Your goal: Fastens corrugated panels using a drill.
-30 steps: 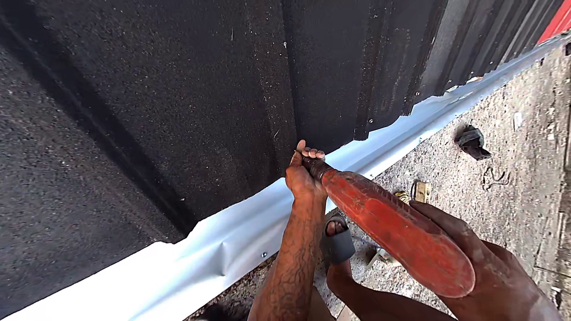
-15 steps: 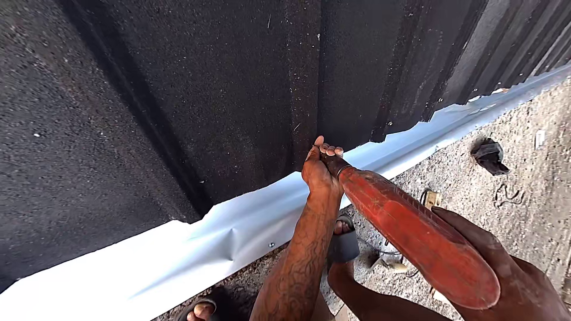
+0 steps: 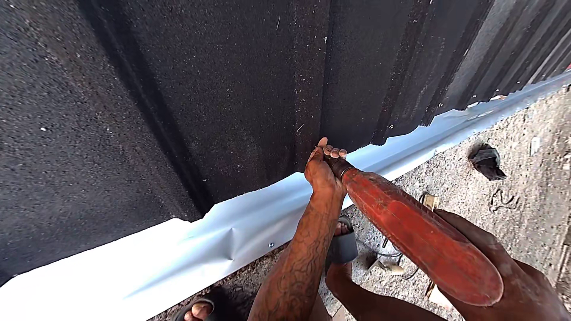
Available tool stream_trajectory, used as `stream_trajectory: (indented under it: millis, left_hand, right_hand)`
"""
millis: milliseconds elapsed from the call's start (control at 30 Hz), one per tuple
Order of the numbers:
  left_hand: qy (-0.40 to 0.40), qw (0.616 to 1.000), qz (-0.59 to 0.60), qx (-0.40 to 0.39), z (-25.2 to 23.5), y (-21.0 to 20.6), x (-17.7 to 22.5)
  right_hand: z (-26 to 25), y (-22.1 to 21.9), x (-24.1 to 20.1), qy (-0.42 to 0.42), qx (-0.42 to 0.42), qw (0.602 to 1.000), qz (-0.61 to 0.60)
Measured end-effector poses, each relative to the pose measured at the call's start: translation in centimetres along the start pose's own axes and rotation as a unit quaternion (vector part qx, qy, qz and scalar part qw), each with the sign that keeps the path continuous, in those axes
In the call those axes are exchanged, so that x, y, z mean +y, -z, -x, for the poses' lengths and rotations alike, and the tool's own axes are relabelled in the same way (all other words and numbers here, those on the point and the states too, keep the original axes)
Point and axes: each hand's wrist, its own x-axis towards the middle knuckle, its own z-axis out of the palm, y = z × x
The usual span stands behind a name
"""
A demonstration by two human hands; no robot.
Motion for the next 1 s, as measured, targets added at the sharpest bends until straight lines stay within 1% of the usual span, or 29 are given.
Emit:
stream_trajectory:
  millis: [133,767,1000]
  left_hand:
    - [0.000,1.000,0.000,0.003,0.07,-0.12,-0.01]
    - [0.007,1.000,0.003,0.006,0.08,-0.19,0.04]
    - [0.012,1.000,0.002,-0.001,0.17,-0.10,-0.06]
  right_hand:
    - [0.12,-0.05,0.04,-0.018,0.000,1.000,-0.005]
    - [-0.18,0.04,-0.27,-0.006,0.003,1.000,-0.024]
    - [-0.08,0.13,-0.31,-0.005,-0.002,1.000,-0.009]
